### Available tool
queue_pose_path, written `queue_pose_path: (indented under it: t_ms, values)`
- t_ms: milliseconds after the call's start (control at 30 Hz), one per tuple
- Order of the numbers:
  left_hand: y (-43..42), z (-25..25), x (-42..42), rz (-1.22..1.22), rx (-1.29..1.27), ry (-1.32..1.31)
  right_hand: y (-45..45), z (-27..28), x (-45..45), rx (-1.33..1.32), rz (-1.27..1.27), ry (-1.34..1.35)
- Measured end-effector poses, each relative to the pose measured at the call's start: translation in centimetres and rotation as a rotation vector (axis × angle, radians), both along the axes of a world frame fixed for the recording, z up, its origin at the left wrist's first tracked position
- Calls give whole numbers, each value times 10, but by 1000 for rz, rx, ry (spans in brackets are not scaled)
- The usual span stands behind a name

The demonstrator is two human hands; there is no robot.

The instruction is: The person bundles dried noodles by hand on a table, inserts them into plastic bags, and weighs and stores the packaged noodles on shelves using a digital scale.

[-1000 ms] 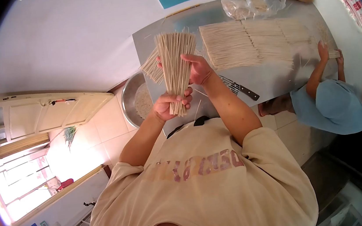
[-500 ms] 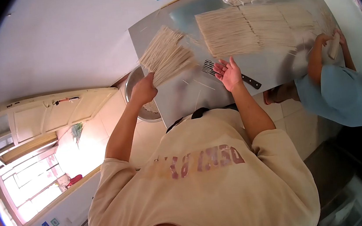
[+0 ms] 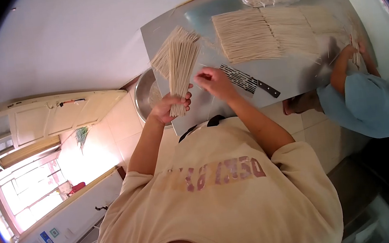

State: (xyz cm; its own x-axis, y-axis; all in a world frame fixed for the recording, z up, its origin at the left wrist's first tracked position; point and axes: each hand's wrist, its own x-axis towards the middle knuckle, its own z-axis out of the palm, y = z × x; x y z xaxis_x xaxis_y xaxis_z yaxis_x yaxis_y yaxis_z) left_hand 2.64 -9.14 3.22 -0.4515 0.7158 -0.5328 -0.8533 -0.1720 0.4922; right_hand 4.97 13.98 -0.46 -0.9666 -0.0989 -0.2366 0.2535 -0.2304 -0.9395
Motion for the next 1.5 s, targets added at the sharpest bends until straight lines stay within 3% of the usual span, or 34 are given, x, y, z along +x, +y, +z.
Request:
queue_pose_path:
  t_ms: [67,167,267,567,767,900,1000,1233,1300,1500]
  values:
    - [1,-3,2,29,15,20,-18,26,3,227,18,241]
    - [-1,-13,3,15,16,58,-31,53,6,399,128,233]
    - [5,-2,4,3,-40,104,-38,48,6,546,143,285]
    - [5,0,4,-37,-69,271,-44,35,9,368,50,223]
    - [6,1,2,9,-79,265,-46,46,11,496,57,174]
    - [5,4,-1,-9,-235,452,-47,39,8,499,72,116]
    - [6,10,-1,-4,-273,501,-47,31,4,346,17,105]
    - [16,5,2,106,-588,751,-49,23,-2,446,22,59]
    - [15,1,3,118,-563,755,-49,23,-3,480,11,89]
    - [5,-5,2,124,-502,636,-41,25,-3,165,60,-43]
